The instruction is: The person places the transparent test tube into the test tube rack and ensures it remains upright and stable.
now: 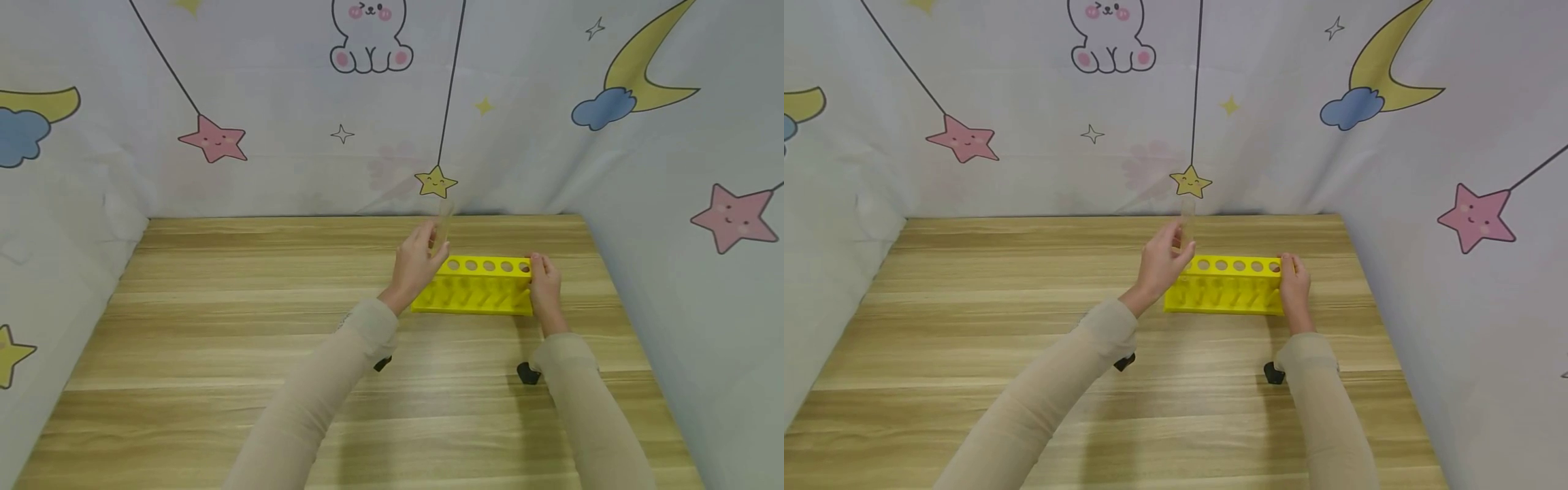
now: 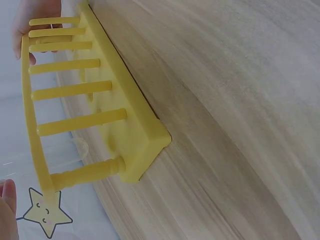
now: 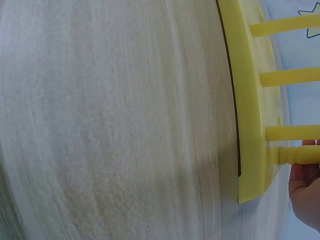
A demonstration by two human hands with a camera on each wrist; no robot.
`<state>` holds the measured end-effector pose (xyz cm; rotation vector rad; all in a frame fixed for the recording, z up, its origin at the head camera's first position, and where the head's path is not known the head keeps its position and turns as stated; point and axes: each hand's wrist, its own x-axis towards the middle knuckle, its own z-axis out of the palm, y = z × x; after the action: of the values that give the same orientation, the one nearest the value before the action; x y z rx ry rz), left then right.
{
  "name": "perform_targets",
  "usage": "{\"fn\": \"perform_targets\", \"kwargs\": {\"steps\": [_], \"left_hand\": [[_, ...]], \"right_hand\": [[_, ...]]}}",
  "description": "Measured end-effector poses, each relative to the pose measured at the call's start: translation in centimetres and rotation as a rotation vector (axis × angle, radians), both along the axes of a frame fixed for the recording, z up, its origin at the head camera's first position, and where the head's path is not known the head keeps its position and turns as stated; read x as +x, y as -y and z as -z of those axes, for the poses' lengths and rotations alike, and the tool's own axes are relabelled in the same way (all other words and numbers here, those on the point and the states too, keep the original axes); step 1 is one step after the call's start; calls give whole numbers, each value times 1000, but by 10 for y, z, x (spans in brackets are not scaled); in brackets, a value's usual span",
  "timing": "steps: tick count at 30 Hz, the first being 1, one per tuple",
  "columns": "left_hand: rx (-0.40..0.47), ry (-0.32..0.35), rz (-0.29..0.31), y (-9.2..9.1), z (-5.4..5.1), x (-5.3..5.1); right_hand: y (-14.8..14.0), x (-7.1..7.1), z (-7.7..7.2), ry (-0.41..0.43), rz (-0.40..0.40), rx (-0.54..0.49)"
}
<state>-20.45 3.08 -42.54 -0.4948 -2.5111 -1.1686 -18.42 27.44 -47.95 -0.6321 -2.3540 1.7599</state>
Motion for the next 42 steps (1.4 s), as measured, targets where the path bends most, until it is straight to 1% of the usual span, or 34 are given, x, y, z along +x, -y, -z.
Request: {"fn": "perform_targets", "kwargs": {"steps": [8, 15, 21, 29, 35, 42], "left_hand": [[-16, -16, 1, 0, 6, 3], [-17, -26, 10, -1, 8, 3], [-29, -15, 17, 0, 10, 4], [-34, 7, 19, -1, 15, 4], [-44, -16, 9, -1, 17, 4], [-37, -53, 13, -1, 20, 5]], "right_hand": [[0, 0, 1, -1, 3, -3], [0, 0, 0, 0, -8, -11], [-1, -1, 1, -10, -2, -6], [0, -1, 0, -13, 13, -25], [0, -1, 0, -16, 9, -22], [-1, -2, 1, -20, 5, -13]]}}
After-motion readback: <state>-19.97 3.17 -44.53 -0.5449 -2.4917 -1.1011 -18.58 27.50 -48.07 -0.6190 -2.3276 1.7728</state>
